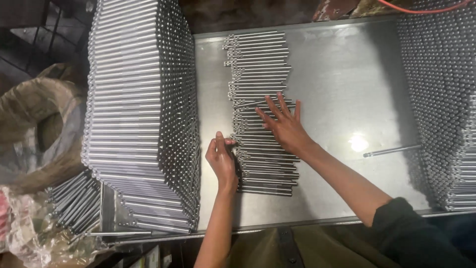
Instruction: Organizing loose metal rods into neat, vertical stacks on a metal tray.
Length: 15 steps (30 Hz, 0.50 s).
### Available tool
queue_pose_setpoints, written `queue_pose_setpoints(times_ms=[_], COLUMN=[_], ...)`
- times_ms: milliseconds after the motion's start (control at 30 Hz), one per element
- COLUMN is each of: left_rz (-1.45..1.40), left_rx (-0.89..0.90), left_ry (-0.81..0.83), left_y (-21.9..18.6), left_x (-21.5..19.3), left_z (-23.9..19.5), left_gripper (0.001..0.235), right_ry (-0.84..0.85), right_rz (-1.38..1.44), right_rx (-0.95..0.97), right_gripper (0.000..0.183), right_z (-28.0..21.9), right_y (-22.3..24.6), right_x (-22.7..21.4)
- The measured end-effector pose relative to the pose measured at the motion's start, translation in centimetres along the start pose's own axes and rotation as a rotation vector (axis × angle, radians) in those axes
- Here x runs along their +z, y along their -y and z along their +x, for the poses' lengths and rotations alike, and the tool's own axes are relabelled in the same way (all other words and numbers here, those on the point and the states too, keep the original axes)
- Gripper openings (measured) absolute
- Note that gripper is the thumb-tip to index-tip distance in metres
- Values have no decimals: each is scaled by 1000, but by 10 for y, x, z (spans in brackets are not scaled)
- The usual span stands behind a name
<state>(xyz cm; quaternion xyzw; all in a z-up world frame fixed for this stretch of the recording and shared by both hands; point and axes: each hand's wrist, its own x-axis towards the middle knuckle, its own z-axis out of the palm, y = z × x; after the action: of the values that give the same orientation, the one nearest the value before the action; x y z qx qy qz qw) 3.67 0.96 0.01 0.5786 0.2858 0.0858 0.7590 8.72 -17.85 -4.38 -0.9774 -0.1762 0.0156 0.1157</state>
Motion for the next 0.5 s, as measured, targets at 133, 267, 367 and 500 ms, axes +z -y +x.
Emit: queue_pose_setpoints(times_ms=[133,267,367,500], left_rz=[-61,66,113,145], left_rx=[-24,-45,-51,-83], left_ry=[-12,-28,-3,36], left_y=[-2,12,2,-11], left_x=[5,-1,2,20], left_z=[-2,2,-8,-29], left_gripper=[42,42,42,45], right_ry=[5,20,-55,-184], right_rz=[-61,-39,-10,224], right_rx=[-51,-58,-62,-33], right_gripper=[56,50,48,51], right_z=[-17,-13,-1,-7], right_y=[-10,-22,-18,-23], right_x=[10,27,33,33])
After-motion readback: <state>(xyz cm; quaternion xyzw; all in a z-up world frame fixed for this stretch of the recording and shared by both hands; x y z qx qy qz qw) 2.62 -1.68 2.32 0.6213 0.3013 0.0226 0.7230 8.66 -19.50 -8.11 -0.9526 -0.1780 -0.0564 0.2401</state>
